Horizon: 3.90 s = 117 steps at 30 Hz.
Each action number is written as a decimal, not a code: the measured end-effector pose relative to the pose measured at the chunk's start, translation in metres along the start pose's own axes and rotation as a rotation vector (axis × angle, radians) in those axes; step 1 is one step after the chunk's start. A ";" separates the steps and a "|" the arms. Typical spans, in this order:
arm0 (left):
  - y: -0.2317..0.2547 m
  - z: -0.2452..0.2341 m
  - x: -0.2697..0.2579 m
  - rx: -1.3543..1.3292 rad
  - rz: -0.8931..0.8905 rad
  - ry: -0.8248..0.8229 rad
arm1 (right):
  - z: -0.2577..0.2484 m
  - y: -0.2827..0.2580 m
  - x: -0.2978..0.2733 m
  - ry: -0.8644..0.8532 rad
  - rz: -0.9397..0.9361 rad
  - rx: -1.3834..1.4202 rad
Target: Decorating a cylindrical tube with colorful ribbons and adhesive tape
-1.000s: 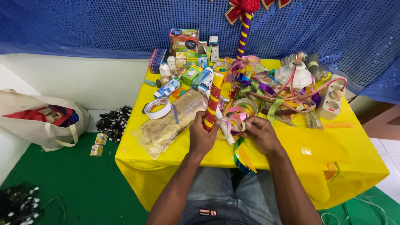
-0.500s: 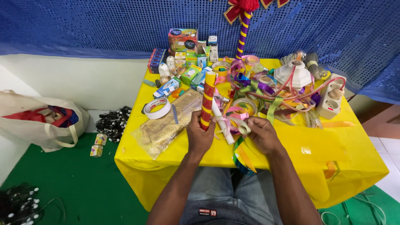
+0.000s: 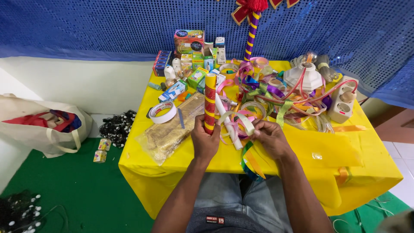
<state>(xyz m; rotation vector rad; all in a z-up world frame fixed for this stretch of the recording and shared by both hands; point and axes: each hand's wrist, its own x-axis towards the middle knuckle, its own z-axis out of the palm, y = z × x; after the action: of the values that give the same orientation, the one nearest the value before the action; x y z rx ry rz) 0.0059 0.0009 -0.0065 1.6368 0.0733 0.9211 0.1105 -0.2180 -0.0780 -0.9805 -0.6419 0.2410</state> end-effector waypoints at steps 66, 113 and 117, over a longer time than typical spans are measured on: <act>0.014 0.136 0.223 -0.742 -0.331 -0.410 | 0.057 -0.197 0.200 0.138 -0.313 -1.125; 0.014 0.143 0.203 -0.825 -0.315 -0.529 | 0.041 -0.200 0.183 0.253 -0.525 -1.303; 0.028 0.136 0.202 -0.622 -0.092 -0.712 | 0.033 -0.199 0.187 0.260 -0.508 -1.200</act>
<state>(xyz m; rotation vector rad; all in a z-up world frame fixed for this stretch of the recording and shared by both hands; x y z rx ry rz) 0.2131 -0.0143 0.1235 1.2674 -0.5690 0.2048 0.2202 -0.2172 0.1746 -1.8882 -0.7641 -0.8123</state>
